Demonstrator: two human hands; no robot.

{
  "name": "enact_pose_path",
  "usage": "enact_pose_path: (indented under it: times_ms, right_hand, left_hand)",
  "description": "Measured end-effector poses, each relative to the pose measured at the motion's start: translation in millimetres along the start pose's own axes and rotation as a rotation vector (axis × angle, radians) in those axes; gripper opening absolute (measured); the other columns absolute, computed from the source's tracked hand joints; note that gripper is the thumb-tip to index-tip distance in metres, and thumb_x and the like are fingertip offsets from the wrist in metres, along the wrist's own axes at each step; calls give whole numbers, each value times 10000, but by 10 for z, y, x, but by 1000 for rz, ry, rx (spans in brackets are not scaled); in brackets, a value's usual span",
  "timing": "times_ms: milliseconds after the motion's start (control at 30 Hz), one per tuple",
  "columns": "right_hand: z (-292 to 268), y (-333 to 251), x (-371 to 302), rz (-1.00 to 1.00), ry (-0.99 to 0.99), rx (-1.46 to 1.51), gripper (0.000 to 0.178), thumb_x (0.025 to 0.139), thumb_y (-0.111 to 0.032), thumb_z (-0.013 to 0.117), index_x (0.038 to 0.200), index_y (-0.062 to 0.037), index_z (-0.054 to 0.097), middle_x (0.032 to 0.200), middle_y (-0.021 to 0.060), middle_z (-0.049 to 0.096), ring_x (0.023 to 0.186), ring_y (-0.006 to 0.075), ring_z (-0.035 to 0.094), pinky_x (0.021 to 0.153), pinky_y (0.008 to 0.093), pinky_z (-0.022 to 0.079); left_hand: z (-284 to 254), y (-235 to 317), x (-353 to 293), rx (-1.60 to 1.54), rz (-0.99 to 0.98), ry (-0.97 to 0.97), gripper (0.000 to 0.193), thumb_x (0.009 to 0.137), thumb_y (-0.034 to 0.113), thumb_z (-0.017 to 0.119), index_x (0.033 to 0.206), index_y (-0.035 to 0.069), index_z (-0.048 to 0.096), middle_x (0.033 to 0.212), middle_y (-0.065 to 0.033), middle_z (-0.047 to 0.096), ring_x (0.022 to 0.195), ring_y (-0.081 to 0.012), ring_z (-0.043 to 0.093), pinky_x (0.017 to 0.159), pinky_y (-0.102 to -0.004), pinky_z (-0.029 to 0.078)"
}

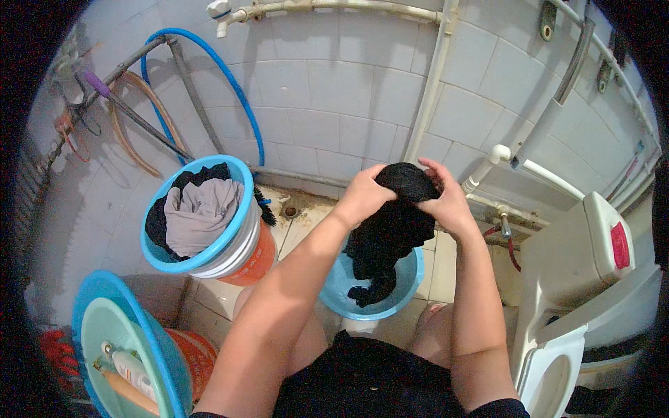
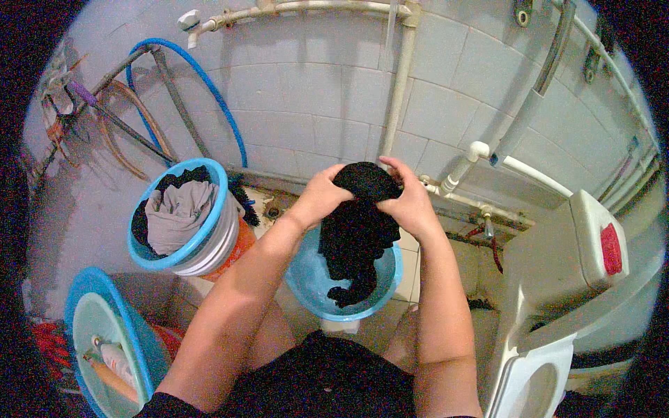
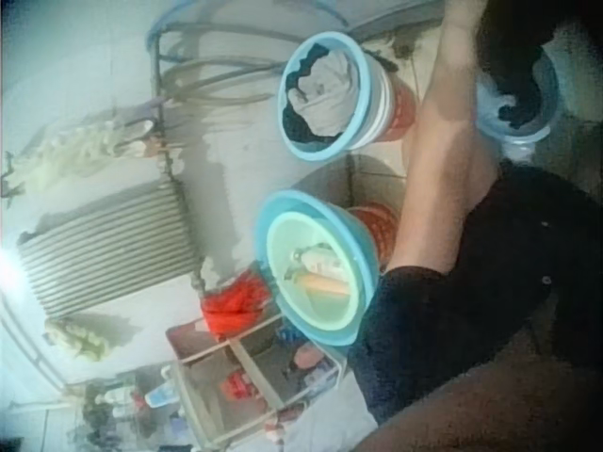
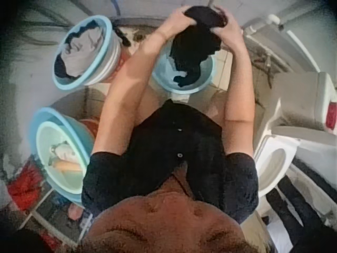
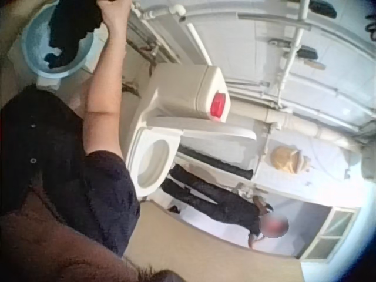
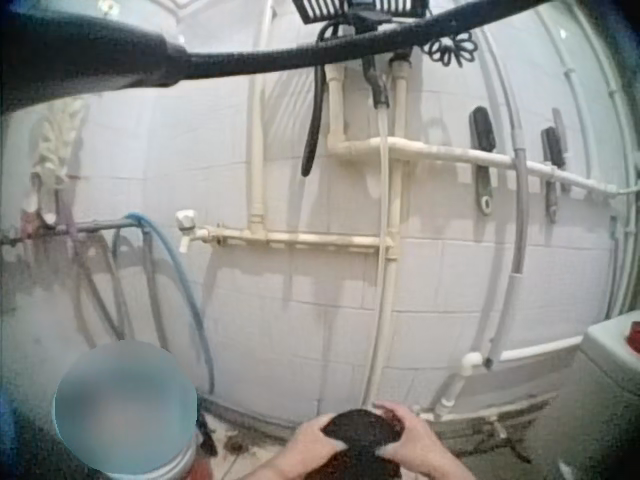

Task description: The person hand-washes a black garment in a blue basin filled with water. They repeatedly submerge, scrub, and wring the item, then rinse it under a running tap. The person also handles a small white piece of fabric found inside the garment before returning to washing the main item.

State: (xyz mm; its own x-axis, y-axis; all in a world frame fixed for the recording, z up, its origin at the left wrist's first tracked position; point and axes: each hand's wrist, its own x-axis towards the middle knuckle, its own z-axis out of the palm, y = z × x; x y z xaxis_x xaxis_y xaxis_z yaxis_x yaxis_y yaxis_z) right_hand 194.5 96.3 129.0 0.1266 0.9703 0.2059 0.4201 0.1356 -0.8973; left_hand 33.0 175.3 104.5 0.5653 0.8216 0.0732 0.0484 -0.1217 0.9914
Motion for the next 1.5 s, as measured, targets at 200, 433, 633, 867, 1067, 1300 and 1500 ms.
enact_pose_path:
  times_ms: [200,433,633,867,1067,1300,1500]
  right_hand:
    - [242,637,-155,196,-325,76,747,600,-93,780,1252,-46,417,1150,85,535,1095,202,472,956,334,361]
    - [355,976,-154,415,-198,187,308,726,-59,683,1020,-22,600,952,32,625,875,138,548,816,288,421]
    - [107,1137,74,512,396,712,225,738,-17,418,914,2,557,749,85,569,687,210,546,605,341,430]
    - [190,689,120,198,256,-154,331,695,74,501,1007,5,586,822,88,616,786,171,572,704,297,447]
    - [338,383,106,150,212,-33,313,648,62,535,954,12,579,878,102,595,837,204,565,769,292,440]
    - [212,460,34,-82,87,-223,634,619,-88,734,1179,-12,447,1182,116,469,1049,190,472,804,299,439]
    - [477,1232,-168,-4,-134,-150,696,642,-212,761,1216,0,428,1135,179,547,1041,259,523,919,353,392]
  left_hand:
    - [112,42,-38,-153,94,33,432,637,-73,562,1059,17,569,926,-52,604,844,-145,568,775,-277,460]
    - [-70,141,3,-583,83,68,525,651,-158,472,1144,19,494,1006,-96,592,913,-207,579,799,-327,482]
    - [-361,-58,11,-126,-114,-42,476,715,-41,572,1180,12,486,1066,-79,579,978,-190,534,879,-324,414]
    - [-195,-602,54,568,-25,-398,1021,636,262,771,1385,18,122,1344,-222,339,1227,-312,373,1020,-349,305]
    - [196,-569,18,311,217,-234,894,627,166,743,1334,5,221,1251,-194,424,1174,-250,409,994,-335,321]
    - [212,-420,117,-231,3,218,412,638,-104,490,1031,5,542,900,-77,599,832,-168,565,750,-290,457]
    - [172,-266,144,-546,-10,236,471,617,-138,399,1047,5,529,917,-94,581,846,-197,559,754,-305,461]
